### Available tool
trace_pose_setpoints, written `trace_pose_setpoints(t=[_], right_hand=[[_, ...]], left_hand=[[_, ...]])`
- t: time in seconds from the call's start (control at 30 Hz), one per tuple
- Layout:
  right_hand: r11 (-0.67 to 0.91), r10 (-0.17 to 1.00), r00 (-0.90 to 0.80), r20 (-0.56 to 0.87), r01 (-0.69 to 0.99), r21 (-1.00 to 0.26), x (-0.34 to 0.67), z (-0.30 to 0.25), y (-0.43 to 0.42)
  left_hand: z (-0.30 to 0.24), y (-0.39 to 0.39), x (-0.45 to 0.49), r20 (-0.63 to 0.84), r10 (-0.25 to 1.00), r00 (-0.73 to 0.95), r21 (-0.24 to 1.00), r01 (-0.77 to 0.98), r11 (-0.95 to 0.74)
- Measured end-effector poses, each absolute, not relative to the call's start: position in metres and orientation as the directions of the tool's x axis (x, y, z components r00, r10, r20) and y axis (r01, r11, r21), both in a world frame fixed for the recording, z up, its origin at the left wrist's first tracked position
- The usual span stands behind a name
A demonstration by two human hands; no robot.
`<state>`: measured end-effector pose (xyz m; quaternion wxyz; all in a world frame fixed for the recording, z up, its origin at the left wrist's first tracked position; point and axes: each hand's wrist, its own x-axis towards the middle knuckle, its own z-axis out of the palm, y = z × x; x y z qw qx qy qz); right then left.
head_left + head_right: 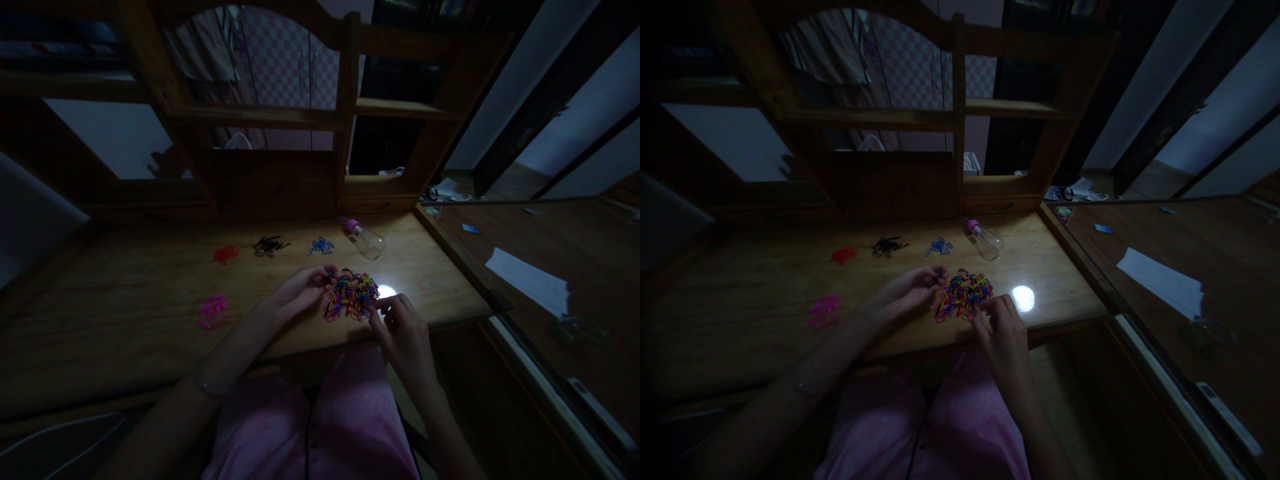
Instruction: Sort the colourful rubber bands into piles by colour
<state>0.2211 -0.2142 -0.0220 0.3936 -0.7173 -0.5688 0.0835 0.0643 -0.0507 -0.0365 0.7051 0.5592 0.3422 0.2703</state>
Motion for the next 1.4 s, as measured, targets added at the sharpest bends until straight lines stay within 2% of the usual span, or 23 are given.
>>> trace_pose_setpoints(t=[0.07,0.13,0.2,0.37,0.5,0.63,0.83,0.97,1.07,1.2,1.3,1.4], right_hand=[[-0.009,0.879,0.333,0.342,0.728,-0.685,0.216,-0.018,-0.208],[0.045,0.876,0.311,0.369,0.709,-0.704,0.209,-0.014,-0.199],[0.106,0.873,0.273,0.404,0.703,-0.704,0.199,-0.013,-0.19],[0.153,0.876,0.219,0.43,0.719,-0.678,0.185,-0.02,-0.172],[0.154,0.862,0.241,0.447,0.714,-0.683,0.192,-0.02,-0.173],[0.168,0.862,0.212,0.46,0.737,-0.654,0.2,-0.017,-0.175],[0.234,0.866,0.098,0.491,0.788,-0.57,0.192,-0.021,-0.166],[0.273,0.875,0.088,0.476,0.723,-0.634,0.187,-0.018,-0.163],[0.255,0.896,0.173,0.408,0.551,-0.794,0.187,-0.01,-0.16],[0.156,0.942,0.278,0.19,0.138,-0.978,0.194,-0.002,-0.152],[0.066,0.928,0.373,0.01,-0.136,-0.989,0.203,-0.003,-0.146],[0.107,0.875,0.483,-0.01,-0.215,-0.971,0.215,-0.006,-0.145]], left_hand=[[-0.035,-0.06,0.067,-0.237,0.734,0.637,0.902,-0.137,0.41],[-0.033,-0.071,0.069,-0.281,0.689,0.668,0.734,-0.313,0.602],[-0.031,-0.081,0.072,-0.296,0.655,0.695,0.554,-0.434,0.71],[-0.031,-0.097,0.076,-0.309,0.627,0.715,0.293,-0.555,0.778],[-0.031,-0.103,0.075,-0.301,0.672,0.676,0.192,-0.648,0.737],[-0.028,-0.107,0.073,-0.283,0.715,0.64,0.192,-0.692,0.695],[-0.018,-0.116,0.074,-0.268,0.748,0.607,0.324,-0.675,0.663],[-0.019,-0.115,0.076,-0.273,0.756,0.595,0.347,-0.672,0.654],[-0.021,-0.113,0.077,-0.291,0.756,0.587,0.317,-0.686,0.655],[-0.022,-0.113,0.079,-0.34,0.769,0.542,0.304,-0.71,0.635],[-0.024,-0.106,0.078,-0.356,0.745,0.564,0.288,-0.692,0.662],[-0.028,-0.079,0.078,-0.38,0.755,0.535,0.362,-0.665,0.653]])
